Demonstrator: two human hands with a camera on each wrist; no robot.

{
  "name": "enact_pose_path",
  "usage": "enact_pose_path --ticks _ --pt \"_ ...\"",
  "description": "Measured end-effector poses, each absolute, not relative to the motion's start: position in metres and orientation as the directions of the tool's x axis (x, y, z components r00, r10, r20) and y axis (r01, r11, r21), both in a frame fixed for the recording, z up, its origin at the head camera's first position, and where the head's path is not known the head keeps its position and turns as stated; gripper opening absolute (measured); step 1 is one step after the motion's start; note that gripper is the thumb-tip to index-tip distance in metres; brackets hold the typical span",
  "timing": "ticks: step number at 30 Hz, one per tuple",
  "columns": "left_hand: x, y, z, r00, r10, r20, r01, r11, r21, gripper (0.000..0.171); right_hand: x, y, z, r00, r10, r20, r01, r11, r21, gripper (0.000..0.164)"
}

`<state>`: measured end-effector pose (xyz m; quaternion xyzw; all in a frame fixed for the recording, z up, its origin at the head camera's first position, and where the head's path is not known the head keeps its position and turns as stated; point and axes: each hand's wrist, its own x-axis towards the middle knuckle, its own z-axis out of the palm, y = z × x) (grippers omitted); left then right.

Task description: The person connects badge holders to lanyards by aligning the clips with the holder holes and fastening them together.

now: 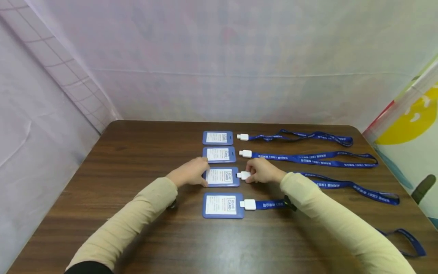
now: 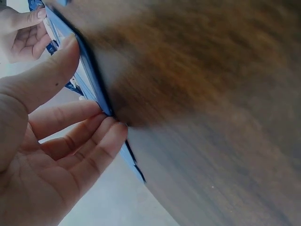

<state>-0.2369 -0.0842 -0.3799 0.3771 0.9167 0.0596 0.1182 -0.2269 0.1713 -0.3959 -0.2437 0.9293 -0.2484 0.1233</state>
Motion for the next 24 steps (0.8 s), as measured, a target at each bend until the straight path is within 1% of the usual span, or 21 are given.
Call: enact_pose_path --ticks 8,13,14,17,24 --pt "-0.239 -0.084 -0.382 -0.673 0.723 -0.156 0.702 0.690 0.175 0.030 -0.228 0.169 -0.396 -0.859 -0.486 -0.161 -0.330 0.766 -0.552 0.022" --pt "-0.239 -0.085 -0.383 -0.670 0.727 -0.151 0.698 0.686 0.208 0.028 -0.228 0.169 -0.395 -0.859 -0.480 -0.179 -0.309 0.764 -0.567 0.022" --pt "-0.243 -0.088 -0.391 -0.657 0.743 -0.126 0.713 0.667 0.218 0.030 -0.228 0.169 -0.395 -0.859 -0.480 -0.180 -0.309 0.764 -0.566 0.022" --pt "-0.245 -0.087 -0.391 -0.654 0.745 -0.130 0.713 0.664 0.225 0.030 -0.228 0.170 -0.395 -0.859 -0.480 -0.180 -0.309 0.765 -0.564 0.022" --pt "-0.240 -0.082 -0.383 -0.678 0.717 -0.160 0.686 0.696 0.210 0.028 -0.230 0.170 -0.395 -0.858 -0.476 -0.194 -0.301 0.771 -0.561 0.023"
